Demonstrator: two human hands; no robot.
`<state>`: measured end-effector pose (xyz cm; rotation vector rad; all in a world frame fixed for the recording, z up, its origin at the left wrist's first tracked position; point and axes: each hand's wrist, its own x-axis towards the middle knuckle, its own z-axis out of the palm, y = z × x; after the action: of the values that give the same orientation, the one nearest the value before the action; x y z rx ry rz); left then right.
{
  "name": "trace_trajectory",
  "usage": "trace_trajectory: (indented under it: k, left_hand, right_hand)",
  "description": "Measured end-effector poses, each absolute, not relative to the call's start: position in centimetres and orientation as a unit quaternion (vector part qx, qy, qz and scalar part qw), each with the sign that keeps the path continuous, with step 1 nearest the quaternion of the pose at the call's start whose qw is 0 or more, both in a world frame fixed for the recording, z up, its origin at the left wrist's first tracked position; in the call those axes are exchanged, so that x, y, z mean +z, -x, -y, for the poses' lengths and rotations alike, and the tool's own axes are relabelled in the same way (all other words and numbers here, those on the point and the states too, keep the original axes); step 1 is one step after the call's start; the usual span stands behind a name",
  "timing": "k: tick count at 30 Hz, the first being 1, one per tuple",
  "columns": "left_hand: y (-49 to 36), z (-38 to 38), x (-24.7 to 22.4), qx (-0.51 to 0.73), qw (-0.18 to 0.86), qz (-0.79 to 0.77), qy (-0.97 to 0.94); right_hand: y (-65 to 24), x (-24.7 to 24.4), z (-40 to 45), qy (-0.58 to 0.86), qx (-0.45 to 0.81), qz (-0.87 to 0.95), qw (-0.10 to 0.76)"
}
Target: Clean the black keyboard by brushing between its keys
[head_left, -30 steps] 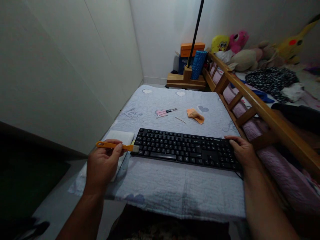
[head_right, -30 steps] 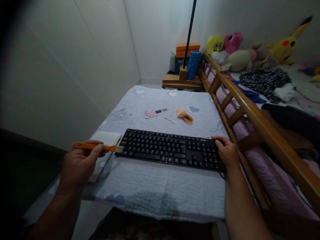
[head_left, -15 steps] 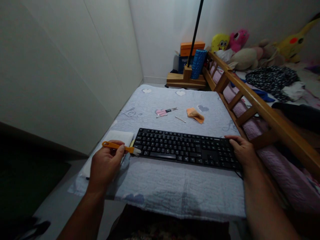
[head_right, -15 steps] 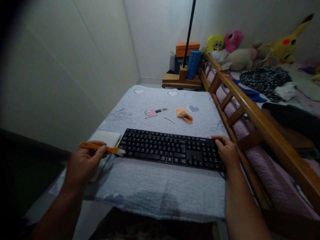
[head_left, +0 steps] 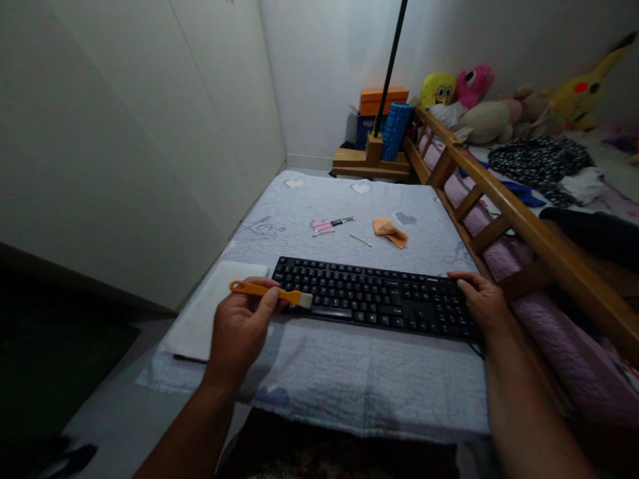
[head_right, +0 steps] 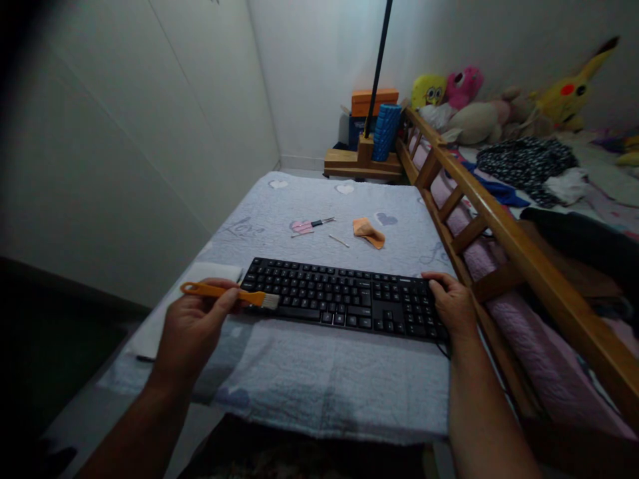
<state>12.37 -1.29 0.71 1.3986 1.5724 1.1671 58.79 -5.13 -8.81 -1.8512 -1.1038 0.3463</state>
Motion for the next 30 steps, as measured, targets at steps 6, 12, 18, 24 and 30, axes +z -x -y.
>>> trace_trajectory:
  k: [6, 12, 18, 24, 30]
  left_hand:
    - [-17.2, 2.3, -0.8, 0.438, 0.455, -0.544, -0.553]
    - [-17.5, 2.0, -1.7, 0.416, 0.435, -0.551, -0.579]
    - [-15.0, 1.0, -1.5, 0.4, 0.391, -0.599, -0.572]
    - [-12.5, 0.4, -0.9, 0.379, 0.309, -0.649, -0.583]
    - [-10.2, 0.2, -0.3, 0.347, 0.22, -0.686, -0.6]
  right_hand:
    - [-58.5, -8.5, 5.1, 0.758, 0.162, 0.431, 0.461]
    - [-57.9, -7.9, 5.1, 0.761, 0.164, 0.42, 0.467]
    - [-57.9, -8.0, 5.0, 0.762, 0.168, 0.415, 0.469]
    - [-58.6, -8.6, 5.0, 0.761, 0.158, 0.431, 0.458]
    - [-58.8, -8.9, 5.0, 0.757, 0.16, 0.437, 0.46]
